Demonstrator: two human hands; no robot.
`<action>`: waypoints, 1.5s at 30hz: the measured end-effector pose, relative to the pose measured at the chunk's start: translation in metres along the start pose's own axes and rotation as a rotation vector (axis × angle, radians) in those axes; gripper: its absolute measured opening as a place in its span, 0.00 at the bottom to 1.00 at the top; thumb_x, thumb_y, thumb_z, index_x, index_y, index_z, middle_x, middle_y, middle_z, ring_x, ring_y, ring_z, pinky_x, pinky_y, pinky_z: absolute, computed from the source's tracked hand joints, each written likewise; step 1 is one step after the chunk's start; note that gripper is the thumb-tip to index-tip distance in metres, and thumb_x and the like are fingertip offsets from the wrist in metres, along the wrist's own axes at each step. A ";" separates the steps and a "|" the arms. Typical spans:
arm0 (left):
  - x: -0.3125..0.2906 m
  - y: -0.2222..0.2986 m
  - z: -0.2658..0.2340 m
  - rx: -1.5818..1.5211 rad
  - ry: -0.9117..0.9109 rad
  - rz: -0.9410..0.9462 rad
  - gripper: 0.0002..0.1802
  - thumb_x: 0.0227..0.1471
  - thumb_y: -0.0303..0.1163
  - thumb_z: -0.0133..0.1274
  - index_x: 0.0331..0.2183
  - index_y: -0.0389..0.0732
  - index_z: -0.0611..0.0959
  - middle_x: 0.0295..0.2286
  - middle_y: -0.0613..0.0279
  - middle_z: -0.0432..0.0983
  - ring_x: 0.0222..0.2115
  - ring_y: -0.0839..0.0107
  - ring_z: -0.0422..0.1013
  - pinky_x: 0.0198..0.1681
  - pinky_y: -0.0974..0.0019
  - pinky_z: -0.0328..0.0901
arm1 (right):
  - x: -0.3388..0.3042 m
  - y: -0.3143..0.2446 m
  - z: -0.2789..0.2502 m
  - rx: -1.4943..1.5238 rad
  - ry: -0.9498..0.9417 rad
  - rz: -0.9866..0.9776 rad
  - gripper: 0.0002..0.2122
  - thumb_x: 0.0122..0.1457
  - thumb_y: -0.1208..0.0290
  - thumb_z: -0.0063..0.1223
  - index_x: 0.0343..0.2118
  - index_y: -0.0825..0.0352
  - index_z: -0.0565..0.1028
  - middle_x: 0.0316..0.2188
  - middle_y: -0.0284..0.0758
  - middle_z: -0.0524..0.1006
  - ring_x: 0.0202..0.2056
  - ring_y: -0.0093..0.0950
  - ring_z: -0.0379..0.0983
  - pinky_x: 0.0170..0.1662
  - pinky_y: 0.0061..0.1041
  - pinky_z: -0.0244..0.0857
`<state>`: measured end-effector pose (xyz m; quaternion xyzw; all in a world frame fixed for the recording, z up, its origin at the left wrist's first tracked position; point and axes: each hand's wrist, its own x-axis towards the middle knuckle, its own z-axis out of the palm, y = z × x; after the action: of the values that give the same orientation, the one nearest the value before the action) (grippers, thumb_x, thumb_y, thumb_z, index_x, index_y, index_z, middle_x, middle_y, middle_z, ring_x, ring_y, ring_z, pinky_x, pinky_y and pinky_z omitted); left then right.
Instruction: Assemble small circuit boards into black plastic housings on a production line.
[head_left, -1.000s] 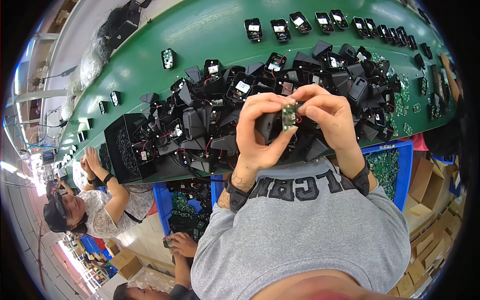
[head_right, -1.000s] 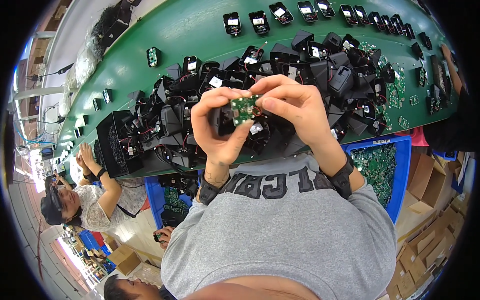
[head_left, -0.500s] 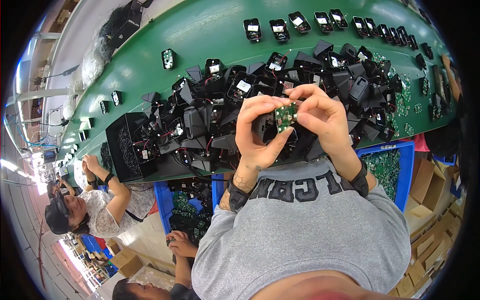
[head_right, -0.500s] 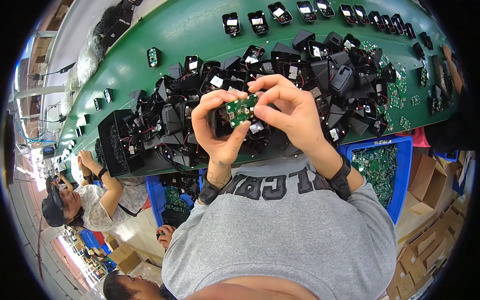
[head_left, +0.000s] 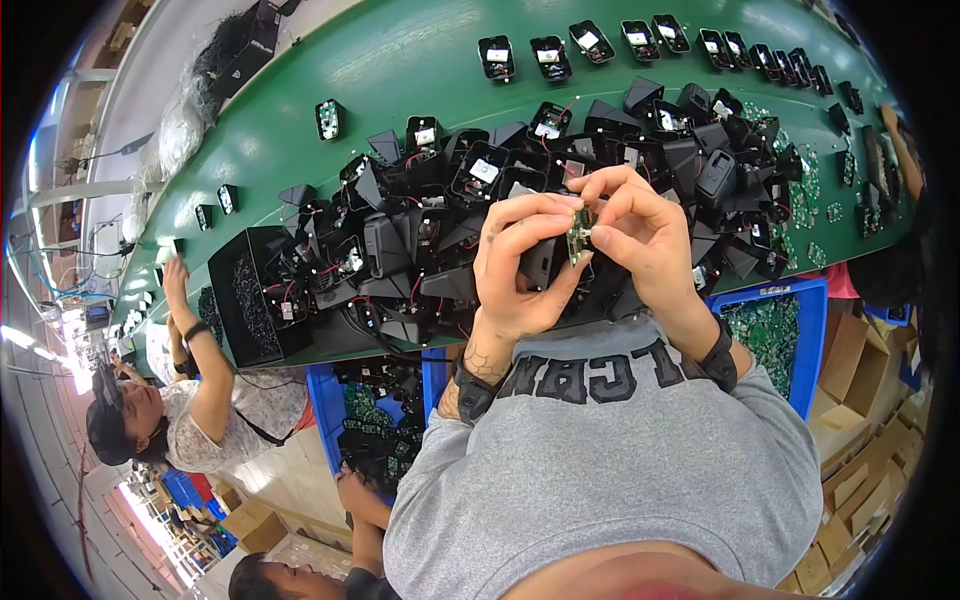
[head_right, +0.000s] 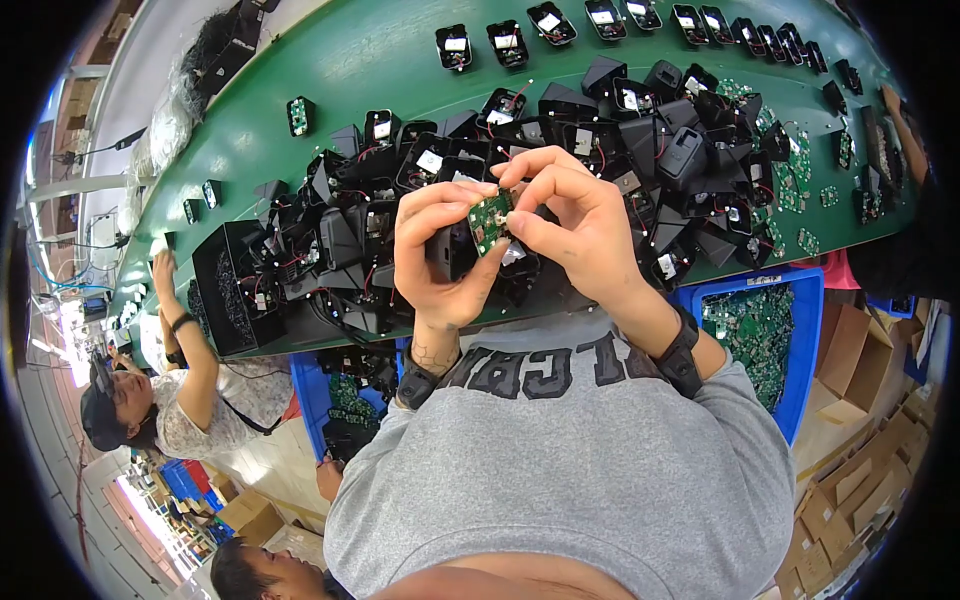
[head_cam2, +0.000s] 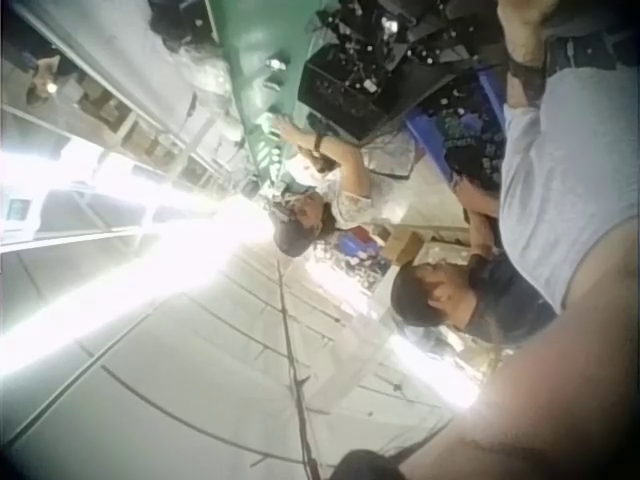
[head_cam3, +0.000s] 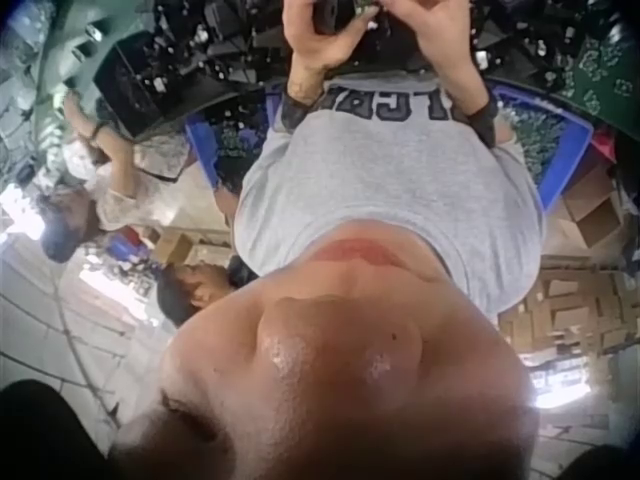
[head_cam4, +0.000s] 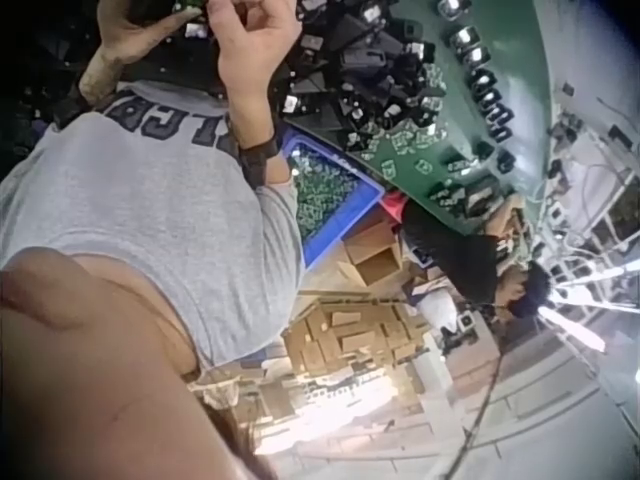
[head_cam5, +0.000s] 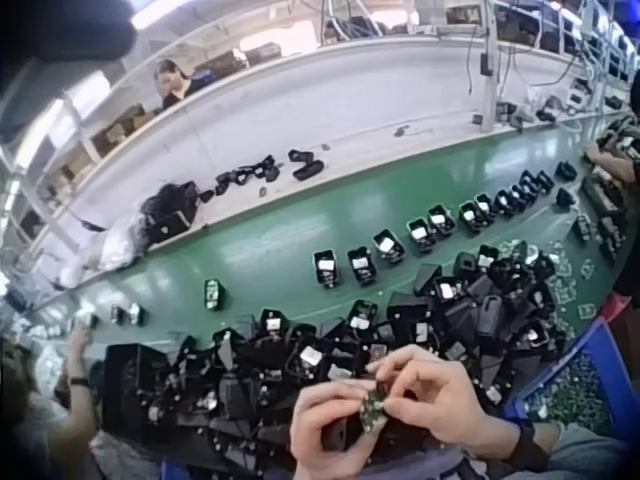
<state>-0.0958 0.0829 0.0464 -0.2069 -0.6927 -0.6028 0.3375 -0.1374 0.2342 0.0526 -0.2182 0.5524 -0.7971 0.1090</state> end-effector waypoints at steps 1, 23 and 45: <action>0.001 0.001 -0.001 0.022 -0.013 0.005 0.26 0.34 0.16 0.62 0.40 0.36 0.75 0.38 0.52 0.71 0.40 0.59 0.73 0.43 0.60 0.68 | 0.000 -0.001 0.000 0.001 0.000 0.001 0.05 0.50 0.78 0.57 0.22 0.69 0.72 0.41 0.37 0.69 0.53 0.36 0.65 0.55 0.38 0.59; -0.019 0.001 0.001 -0.235 -0.061 -0.226 0.21 0.39 0.19 0.62 0.39 0.37 0.76 0.36 0.54 0.73 0.39 0.66 0.71 0.45 0.65 0.65 | -0.004 -0.001 -0.013 0.281 -0.161 0.391 0.13 0.41 0.81 0.66 0.22 0.63 0.69 0.34 0.30 0.69 0.37 0.20 0.66 0.43 0.20 0.60; -0.004 0.025 0.005 -0.225 -0.094 -0.681 0.26 0.45 0.18 0.50 0.49 0.36 0.68 0.40 0.62 0.67 0.41 0.76 0.66 0.45 0.73 0.63 | -0.007 -0.013 -0.013 0.163 -0.059 0.291 0.13 0.48 0.83 0.61 0.36 0.68 0.70 0.43 0.35 0.69 0.42 0.23 0.69 0.40 0.21 0.70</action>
<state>-0.0769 0.0929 0.0608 -0.0274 -0.6660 -0.7429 0.0605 -0.1365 0.2528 0.0594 -0.1496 0.5082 -0.8084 0.2566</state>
